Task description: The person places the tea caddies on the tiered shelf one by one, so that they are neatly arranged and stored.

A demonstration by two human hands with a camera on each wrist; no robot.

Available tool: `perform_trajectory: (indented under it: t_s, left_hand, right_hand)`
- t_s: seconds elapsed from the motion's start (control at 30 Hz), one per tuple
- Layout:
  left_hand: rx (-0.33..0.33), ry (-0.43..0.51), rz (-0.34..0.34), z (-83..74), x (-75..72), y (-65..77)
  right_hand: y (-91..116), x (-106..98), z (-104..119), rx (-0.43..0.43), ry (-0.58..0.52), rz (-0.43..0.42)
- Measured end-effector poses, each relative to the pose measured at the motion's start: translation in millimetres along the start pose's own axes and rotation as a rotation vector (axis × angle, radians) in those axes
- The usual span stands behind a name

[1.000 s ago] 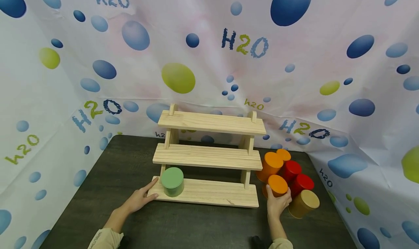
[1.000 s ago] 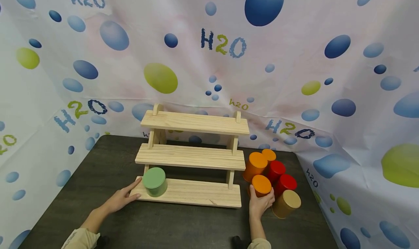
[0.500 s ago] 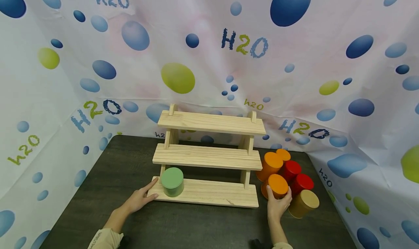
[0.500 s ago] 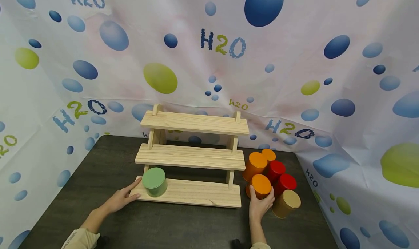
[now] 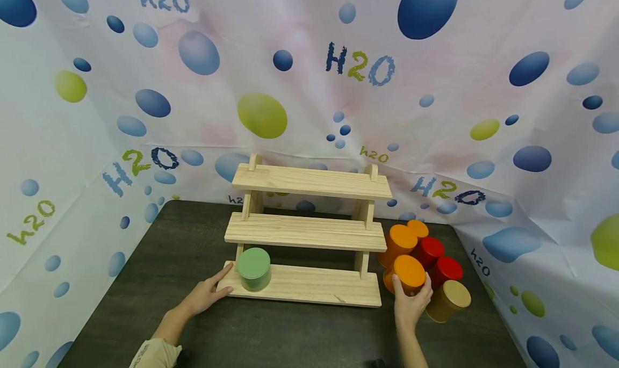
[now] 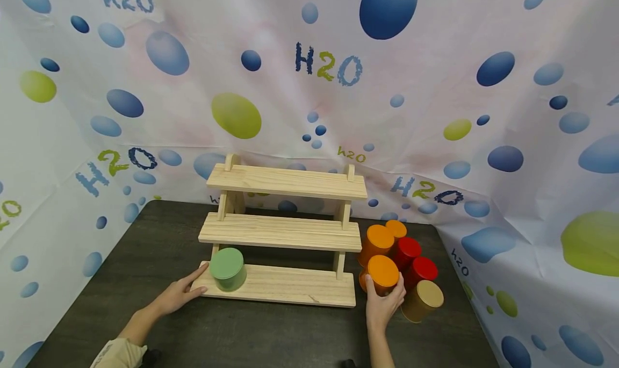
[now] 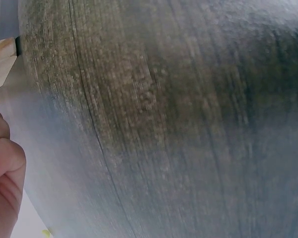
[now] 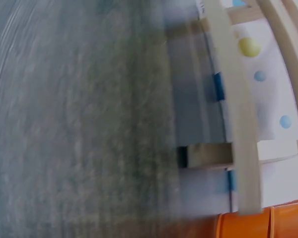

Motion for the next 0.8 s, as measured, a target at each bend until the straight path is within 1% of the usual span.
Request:
perform_trajectory:
  t_s: [0.1,0.23,0.4,0.47,0.7,0.8]
  left_hand:
    - [-0.005,0.002,0.004,0.9,0.8,0.4]
    - [0.011,0.009,0.001,0.1,0.5,0.8]
    - [0.036,0.028,-0.009,-0.2,-0.6,0.9]
    - [0.044,0.022,-0.012,0.4,-0.6,0.9]
    - [0.023,0.034,0.018,1.3,0.5,-0.6]
    - [0.015,0.031,0.022,1.5,0.8,-0.8]
  right_hand:
    - [2.3,-1.2,4.5,0.003,-0.005,0.003]
    - [6.5,-1.4,13.1,-0.004,-0.009,0.020]
    - [13.1,2.0,26.4,-0.023,-0.032,0.073]
    - [16.7,2.9,33.3,-0.032,-0.044,0.089]
    - [36.8,0.3,78.7,-0.119,-0.062,0.131]
    - [38.3,5.8,71.4,-0.126,-0.087,0.162]
Point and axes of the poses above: each hand's wrist, its own y-axis away from the middle knuckle, its own x-axis out of the palm, z = x × y, the point moved 4 cm from there along -y, towards the middle knuckle, and after that the axes turned 4 degrees about y, right-handed, at the moved point
